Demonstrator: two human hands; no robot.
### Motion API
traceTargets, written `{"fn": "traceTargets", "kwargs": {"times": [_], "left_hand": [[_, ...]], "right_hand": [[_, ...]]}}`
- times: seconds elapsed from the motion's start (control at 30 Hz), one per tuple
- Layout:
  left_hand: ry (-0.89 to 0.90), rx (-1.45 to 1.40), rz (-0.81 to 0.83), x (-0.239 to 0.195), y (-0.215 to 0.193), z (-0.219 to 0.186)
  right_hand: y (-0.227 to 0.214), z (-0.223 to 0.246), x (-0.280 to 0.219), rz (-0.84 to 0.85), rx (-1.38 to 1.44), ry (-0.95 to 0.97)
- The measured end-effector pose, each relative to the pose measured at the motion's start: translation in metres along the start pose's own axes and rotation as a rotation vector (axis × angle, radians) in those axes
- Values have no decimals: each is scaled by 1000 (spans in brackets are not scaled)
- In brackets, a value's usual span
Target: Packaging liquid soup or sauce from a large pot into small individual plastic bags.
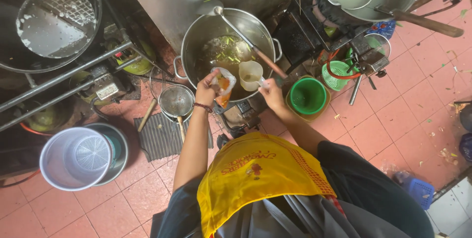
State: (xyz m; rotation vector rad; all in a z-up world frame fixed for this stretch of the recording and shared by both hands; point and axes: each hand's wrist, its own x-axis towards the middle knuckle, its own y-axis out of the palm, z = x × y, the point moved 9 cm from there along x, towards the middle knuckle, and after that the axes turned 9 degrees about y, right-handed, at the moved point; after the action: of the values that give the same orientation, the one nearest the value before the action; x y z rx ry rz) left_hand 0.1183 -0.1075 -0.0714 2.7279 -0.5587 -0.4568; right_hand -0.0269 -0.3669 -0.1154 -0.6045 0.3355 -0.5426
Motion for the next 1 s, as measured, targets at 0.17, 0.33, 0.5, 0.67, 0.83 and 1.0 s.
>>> {"fn": "traceTargets", "kwargs": {"times": [0.17,0.33,0.5,0.67,0.83,1.0], "left_hand": [[42,133,134,4,-2,5],[56,182,258,-9,22,-23],[48,306,378,-9,25,-11],[484,872,276,-15,16,-53],[378,1237,-96,-30,19,-90],[385,1448,-86,-28,23,-92]], "right_hand": [[48,-74,9,-5,-2,95],[11,54,-7,-91,-8,-101],[67,96,22,497,579,83],[81,108,22,723,435,105],[17,173,0,380,141,-129],[-30,214,-18,143,-189,-156]]}}
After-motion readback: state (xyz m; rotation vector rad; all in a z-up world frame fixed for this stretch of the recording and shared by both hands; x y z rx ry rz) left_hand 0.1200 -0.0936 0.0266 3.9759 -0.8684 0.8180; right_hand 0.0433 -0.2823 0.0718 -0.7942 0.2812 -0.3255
